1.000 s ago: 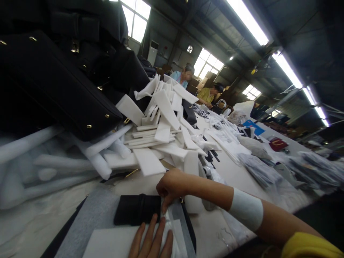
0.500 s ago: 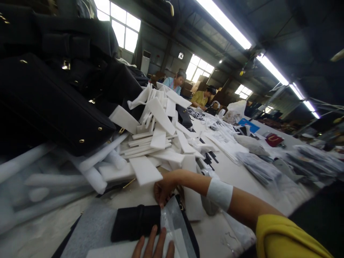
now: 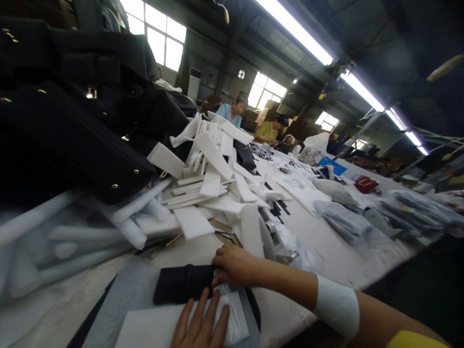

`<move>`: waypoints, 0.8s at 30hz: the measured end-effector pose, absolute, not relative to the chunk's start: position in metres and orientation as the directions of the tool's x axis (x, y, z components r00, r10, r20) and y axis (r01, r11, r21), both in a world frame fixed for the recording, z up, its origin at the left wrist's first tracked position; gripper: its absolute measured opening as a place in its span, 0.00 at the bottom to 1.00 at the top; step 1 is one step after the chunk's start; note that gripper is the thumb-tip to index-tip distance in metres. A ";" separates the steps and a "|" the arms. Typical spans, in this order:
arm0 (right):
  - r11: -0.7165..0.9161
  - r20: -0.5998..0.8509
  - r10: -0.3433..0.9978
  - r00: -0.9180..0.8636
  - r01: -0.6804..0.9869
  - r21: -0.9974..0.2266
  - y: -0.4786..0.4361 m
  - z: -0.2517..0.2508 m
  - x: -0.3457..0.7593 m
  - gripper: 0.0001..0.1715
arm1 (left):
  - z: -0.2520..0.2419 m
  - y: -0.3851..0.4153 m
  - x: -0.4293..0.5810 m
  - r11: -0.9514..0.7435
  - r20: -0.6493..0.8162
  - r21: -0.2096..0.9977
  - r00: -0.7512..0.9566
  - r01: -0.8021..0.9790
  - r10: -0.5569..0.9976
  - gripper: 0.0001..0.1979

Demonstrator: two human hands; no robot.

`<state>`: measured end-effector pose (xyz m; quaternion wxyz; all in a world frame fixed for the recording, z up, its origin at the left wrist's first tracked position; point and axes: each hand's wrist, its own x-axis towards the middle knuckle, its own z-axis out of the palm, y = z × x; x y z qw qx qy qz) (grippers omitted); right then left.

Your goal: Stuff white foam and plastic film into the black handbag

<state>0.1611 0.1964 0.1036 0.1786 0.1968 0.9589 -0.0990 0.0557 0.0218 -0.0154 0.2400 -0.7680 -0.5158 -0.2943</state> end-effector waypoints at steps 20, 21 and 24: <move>0.820 0.200 0.541 -0.817 0.459 -0.343 0.086 0.095 0.235 0.25 | 0.039 -0.002 0.061 -0.345 0.492 0.030 0.287 0.938 0.822 0.26; 0.837 0.219 0.520 -0.826 0.441 -0.325 0.077 0.090 0.240 0.30 | 0.041 -0.003 0.061 -0.352 0.478 0.042 0.291 0.935 0.829 0.25; 0.883 0.210 0.459 -0.863 0.418 -0.215 0.056 0.063 0.254 0.46 | 0.050 -0.005 0.060 -0.368 0.429 0.055 0.310 0.928 0.848 0.25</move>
